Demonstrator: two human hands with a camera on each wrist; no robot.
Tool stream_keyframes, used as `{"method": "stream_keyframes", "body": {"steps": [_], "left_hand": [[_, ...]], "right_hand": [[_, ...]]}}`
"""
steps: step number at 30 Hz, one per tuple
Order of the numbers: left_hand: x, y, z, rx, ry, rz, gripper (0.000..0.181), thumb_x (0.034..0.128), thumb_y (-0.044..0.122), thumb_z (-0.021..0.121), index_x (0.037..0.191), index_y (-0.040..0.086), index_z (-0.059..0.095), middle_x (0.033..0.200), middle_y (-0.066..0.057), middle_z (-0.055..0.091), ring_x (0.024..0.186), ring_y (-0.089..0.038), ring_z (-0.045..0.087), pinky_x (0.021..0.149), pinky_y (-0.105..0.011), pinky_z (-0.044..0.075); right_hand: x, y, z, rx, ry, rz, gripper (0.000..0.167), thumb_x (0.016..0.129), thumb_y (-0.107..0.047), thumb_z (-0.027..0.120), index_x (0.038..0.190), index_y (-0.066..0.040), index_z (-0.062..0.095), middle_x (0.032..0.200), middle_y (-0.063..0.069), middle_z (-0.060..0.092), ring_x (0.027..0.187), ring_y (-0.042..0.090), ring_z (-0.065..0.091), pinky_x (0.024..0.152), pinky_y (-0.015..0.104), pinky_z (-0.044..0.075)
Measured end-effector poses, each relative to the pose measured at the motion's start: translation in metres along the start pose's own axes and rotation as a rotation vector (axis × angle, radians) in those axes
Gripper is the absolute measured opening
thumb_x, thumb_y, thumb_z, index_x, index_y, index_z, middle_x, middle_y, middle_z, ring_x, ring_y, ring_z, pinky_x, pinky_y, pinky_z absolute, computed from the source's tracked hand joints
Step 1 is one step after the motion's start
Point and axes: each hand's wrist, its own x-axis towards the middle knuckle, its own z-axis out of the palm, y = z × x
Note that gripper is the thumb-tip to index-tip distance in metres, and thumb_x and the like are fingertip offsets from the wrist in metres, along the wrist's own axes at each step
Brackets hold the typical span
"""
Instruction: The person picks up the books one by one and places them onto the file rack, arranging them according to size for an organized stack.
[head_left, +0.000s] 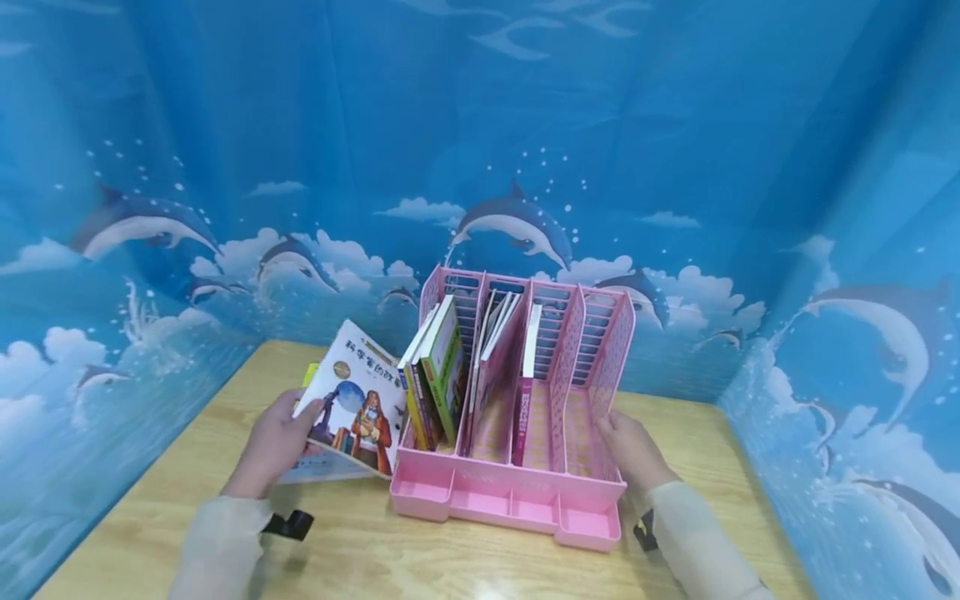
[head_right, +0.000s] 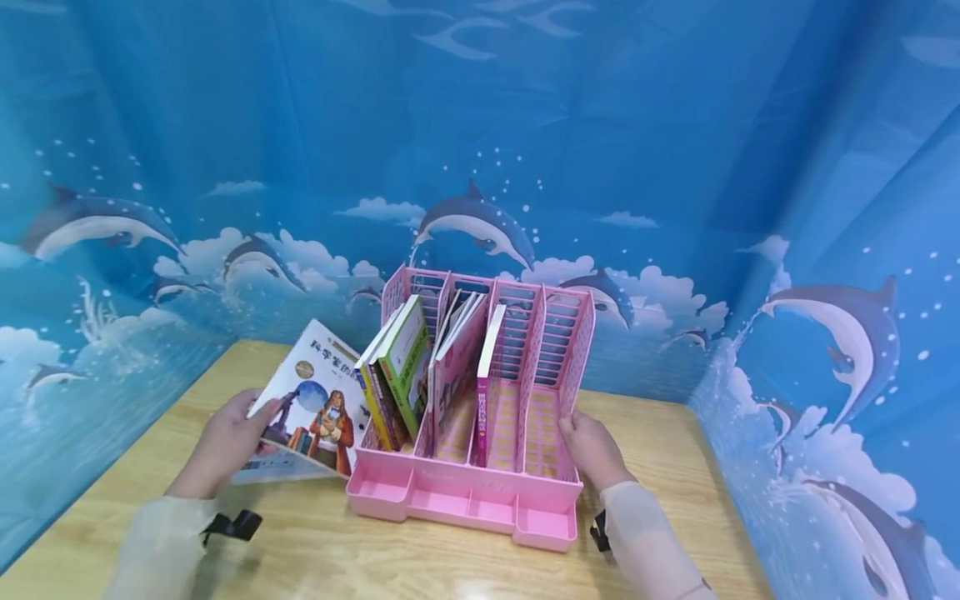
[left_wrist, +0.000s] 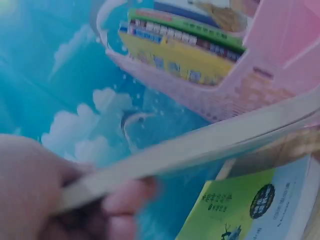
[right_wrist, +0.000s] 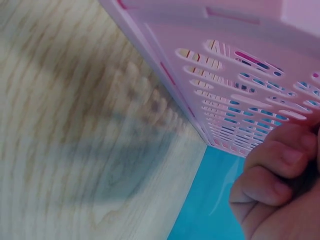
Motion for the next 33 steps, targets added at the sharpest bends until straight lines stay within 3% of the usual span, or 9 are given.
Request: {"method": "stream_keyframes", "body": {"steps": [3, 6, 9, 13, 15, 23, 26, 29, 33], "left_hand": [[-0.001, 0.001, 0.008, -0.005, 0.068, 0.074, 0.045, 0.1099, 0.023, 0.05, 0.144, -0.002, 0.036, 0.126, -0.032, 0.066, 0.1, -0.041, 0.073, 0.091, -0.056, 0.057], [0.0, -0.007, 0.014, 0.013, 0.062, 0.097, 0.047, 0.1022, 0.008, 0.057, 0.143, -0.002, 0.034, 0.141, -0.035, 0.055, 0.118, -0.051, 0.063, 0.101, -0.063, 0.05], [-0.002, -0.013, 0.018, 0.065, 0.024, 0.062, 0.054, 0.096, 0.007, 0.06, 0.144, -0.006, 0.041, 0.137, -0.035, 0.057, 0.115, -0.05, 0.064, 0.096, -0.061, 0.054], [-0.006, -0.02, 0.022, 0.1, -0.046, 0.062, 0.053, 0.0991, 0.012, 0.061, 0.146, -0.008, 0.047, 0.131, -0.033, 0.062, 0.106, -0.042, 0.07, 0.089, -0.053, 0.059], [-0.008, -0.025, 0.024, 0.118, -0.062, 0.086, 0.052, 0.1009, 0.013, 0.06, 0.147, -0.007, 0.047, 0.133, -0.031, 0.062, 0.108, -0.041, 0.07, 0.092, -0.053, 0.058], [-0.014, -0.035, 0.033, 0.199, -0.003, 0.152, 0.052, 0.1015, 0.017, 0.063, 0.145, -0.007, 0.05, 0.136, -0.031, 0.06, 0.118, -0.05, 0.063, 0.101, -0.066, 0.047], [-0.014, -0.035, 0.035, 0.199, 0.006, 0.161, 0.051, 0.1014, 0.016, 0.062, 0.145, -0.007, 0.05, 0.137, -0.032, 0.06, 0.119, -0.05, 0.063, 0.102, -0.066, 0.047], [-0.013, -0.031, 0.034, 0.156, -0.009, 0.118, 0.054, 0.1017, 0.018, 0.063, 0.148, -0.006, 0.047, 0.138, -0.031, 0.059, 0.116, -0.047, 0.066, 0.099, -0.061, 0.052], [-0.009, -0.015, 0.029, 0.065, 0.023, 0.045, 0.061, 0.1029, 0.04, 0.063, 0.147, 0.0, 0.051, 0.134, -0.029, 0.063, 0.106, -0.04, 0.071, 0.085, -0.05, 0.061]], "right_hand": [[-0.001, 0.0, 0.001, 0.017, -0.005, 0.01, 0.054, 0.112, -0.036, 0.038, 0.147, 0.004, 0.049, 0.133, 0.026, 0.064, 0.121, 0.043, 0.062, 0.103, 0.064, 0.048], [0.0, 0.001, 0.002, 0.004, -0.002, -0.002, 0.054, 0.112, -0.036, 0.038, 0.147, 0.004, 0.049, 0.132, 0.025, 0.065, 0.12, 0.042, 0.063, 0.102, 0.063, 0.048], [0.002, 0.002, 0.003, -0.019, 0.002, -0.021, 0.054, 0.112, -0.035, 0.038, 0.145, 0.004, 0.05, 0.131, 0.025, 0.065, 0.12, 0.043, 0.063, 0.102, 0.063, 0.048], [0.003, 0.004, 0.002, -0.051, 0.019, -0.022, 0.051, 0.111, -0.035, 0.038, 0.139, 0.005, 0.056, 0.123, 0.024, 0.069, 0.113, 0.04, 0.066, 0.099, 0.062, 0.05], [0.002, 0.003, 0.001, -0.075, 0.029, -0.027, 0.051, 0.111, -0.034, 0.038, 0.136, 0.006, 0.058, 0.12, 0.023, 0.069, 0.11, 0.04, 0.066, 0.097, 0.061, 0.051], [0.001, 0.0, 0.0, -0.122, 0.036, -0.038, 0.051, 0.111, -0.032, 0.038, 0.139, 0.007, 0.056, 0.129, 0.028, 0.066, 0.12, 0.047, 0.062, 0.102, 0.065, 0.047], [0.002, 0.0, 0.0, -0.181, 0.048, -0.032, 0.051, 0.11, -0.033, 0.038, 0.136, 0.006, 0.059, 0.12, 0.024, 0.07, 0.11, 0.044, 0.066, 0.098, 0.063, 0.05], [0.003, -0.001, -0.001, -0.296, 0.062, -0.061, 0.054, 0.111, -0.039, 0.037, 0.132, 0.003, 0.063, 0.109, 0.02, 0.073, 0.102, 0.041, 0.069, 0.094, 0.062, 0.052], [0.005, -0.003, -0.003, -0.41, 0.072, -0.099, 0.065, 0.111, -0.053, 0.03, 0.119, -0.002, 0.069, 0.088, 0.013, 0.072, 0.088, 0.036, 0.07, 0.089, 0.062, 0.053]]}}
